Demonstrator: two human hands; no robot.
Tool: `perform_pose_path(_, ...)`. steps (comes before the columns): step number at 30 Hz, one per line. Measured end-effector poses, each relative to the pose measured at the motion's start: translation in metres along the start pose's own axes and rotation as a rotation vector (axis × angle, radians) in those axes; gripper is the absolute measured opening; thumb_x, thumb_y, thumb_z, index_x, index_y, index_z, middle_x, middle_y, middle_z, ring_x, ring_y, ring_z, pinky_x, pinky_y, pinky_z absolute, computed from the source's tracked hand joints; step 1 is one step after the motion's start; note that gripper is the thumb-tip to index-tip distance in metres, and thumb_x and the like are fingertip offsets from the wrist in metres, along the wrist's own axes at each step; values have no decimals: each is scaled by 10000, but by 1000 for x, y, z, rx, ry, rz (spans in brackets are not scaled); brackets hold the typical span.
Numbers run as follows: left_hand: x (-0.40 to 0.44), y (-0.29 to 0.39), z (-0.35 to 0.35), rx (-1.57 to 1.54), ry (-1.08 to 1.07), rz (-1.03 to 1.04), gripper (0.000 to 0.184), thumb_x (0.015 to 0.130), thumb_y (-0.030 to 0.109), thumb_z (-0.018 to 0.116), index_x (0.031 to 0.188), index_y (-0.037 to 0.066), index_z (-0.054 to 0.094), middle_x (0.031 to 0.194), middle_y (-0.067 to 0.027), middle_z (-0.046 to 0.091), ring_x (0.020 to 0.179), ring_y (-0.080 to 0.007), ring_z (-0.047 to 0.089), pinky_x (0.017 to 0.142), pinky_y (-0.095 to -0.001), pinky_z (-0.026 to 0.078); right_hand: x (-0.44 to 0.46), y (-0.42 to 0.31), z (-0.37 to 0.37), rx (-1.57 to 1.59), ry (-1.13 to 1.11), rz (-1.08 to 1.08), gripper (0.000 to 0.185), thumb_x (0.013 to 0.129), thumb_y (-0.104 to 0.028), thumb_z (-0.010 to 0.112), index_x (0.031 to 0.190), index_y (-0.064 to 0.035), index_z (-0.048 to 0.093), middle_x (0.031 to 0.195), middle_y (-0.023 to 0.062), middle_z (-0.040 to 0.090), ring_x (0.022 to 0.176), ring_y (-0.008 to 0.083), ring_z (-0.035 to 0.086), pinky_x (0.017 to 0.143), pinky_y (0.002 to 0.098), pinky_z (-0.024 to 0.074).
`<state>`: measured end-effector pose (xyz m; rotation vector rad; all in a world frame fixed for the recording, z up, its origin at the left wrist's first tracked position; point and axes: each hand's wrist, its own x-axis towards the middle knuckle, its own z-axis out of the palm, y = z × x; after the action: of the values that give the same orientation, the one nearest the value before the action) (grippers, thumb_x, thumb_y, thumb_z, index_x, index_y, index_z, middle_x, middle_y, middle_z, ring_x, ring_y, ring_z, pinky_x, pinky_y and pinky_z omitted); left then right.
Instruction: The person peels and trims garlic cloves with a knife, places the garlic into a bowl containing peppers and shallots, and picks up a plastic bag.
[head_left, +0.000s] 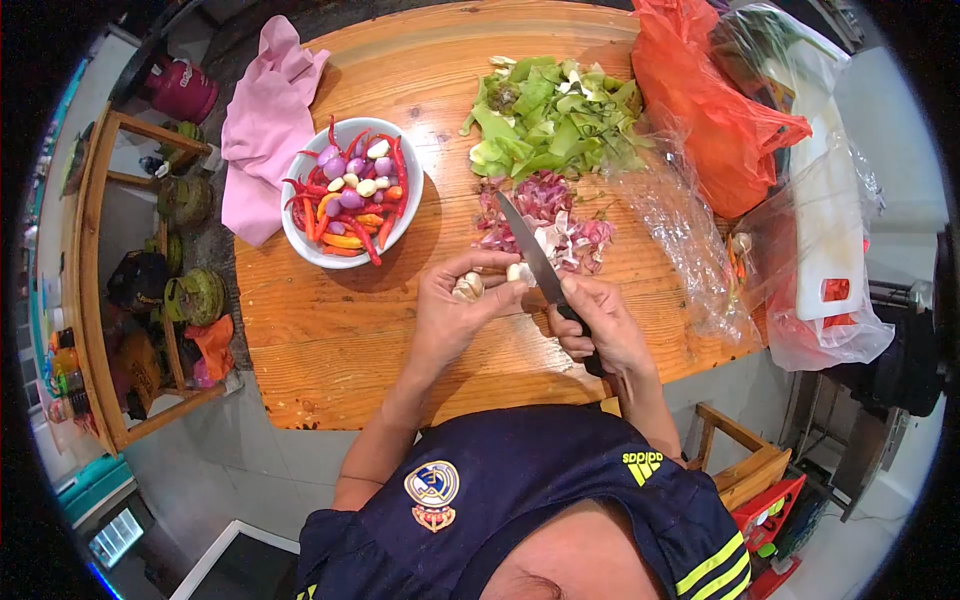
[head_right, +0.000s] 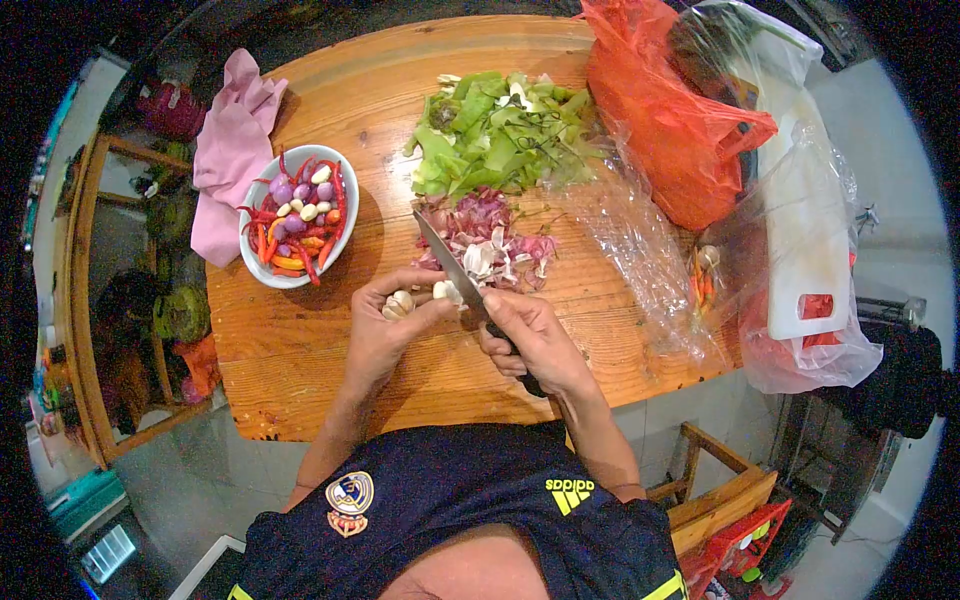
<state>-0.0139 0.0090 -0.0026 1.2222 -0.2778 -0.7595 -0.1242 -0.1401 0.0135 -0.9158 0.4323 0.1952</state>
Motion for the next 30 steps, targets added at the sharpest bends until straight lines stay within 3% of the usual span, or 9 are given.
perform_pose_path(2, 1, 2, -5, 21, -16, -4, 252, 748, 7, 689, 995, 8, 635, 914, -66, 654, 804, -114, 624, 724, -242, 508, 1, -1, -2, -2, 5, -18, 372, 967, -301, 412, 1239, -59, 490, 568, -41, 345, 426, 18, 271, 371, 163, 222)
perform_pose_path(5, -1, 14, -8, -191, -47, -144, 287, 745, 5, 687, 1022, 8, 613, 913, -77, 654, 833, -141, 634, 744, -247, 508, -1, -8, -3, 43, 48, -66, 365, 969, -291, 410, 1236, -55, 487, 568, -40, 346, 431, 18, 278, 375, 160, 225)
perform_pose_path(8, -1, 6, -13, -224, -66, -190, 315, 746, -5, 680, 1046, 18, 588, 962, -99, 641, 878, -167, 634, 748, -266, 519, -2, -9, -3, -11, 40, -53, 328, 972, -288, 403, 1154, -43, 522, 566, -36, 364, 429, 19, 290, 375, 161, 228)
perform_pose_path(11, 1, 8, -10, -423, -82, -194, 256, 778, 24, 670, 1020, 3, 589, 946, -106, 638, 892, -193, 638, 802, -267, 520, 2, -8, 4, -158, 76, -105, 275, 976, -272, 392, 1039, -40, 526, 570, -23, 398, 422, 25, 312, 376, 164, 240)
perform_pose_path(14, 1, 2, -17, -576, -77, -237, 240, 783, 21, 661, 1010, 20, 580, 960, -117, 631, 888, -206, 644, 801, -267, 531, 9, -3, 0, -289, 93, -191, 215, 977, -242, 385, 1040, -50, 461, 572, -5, 434, 419, 38, 349, 378, 167, 254)
perform_pose_path(20, 1, -8, -22, -603, -55, -270, 239, 780, 17, 660, 1000, 29, 566, 975, -133, 613, 906, -215, 627, 733, -237, 560, 6, -6, 17, -272, 145, -246, 286, 969, -216, 400, 1210, -80, 326, 585, 29, 483, 435, 48, 400, 391, 170, 270)
perform_pose_path(26, -1, -7, -17, -544, 47, -219, 210, 750, -16, 681, 925, 72, 605, 896, -78, 647, 809, -155, 643, 722, -251, 550, -9, -14, 27, -272, -57, -127, 432, 960, -240, 421, 1331, -90, 258, 608, 55, 518, 447, 49, 406, 413, 181, 287)
perform_pose_path(30, -1, -6, -14, -515, 74, -189, 210, 743, -34, 680, 911, 68, 607, 891, -75, 646, 786, -149, 638, 716, -256, 547, -4, -3, 26, -273, -64, -130, 425, 962, -240, 416, 1332, -91, 271, 600, 30, 506, 455, 46, 402, 429, 181, 291)
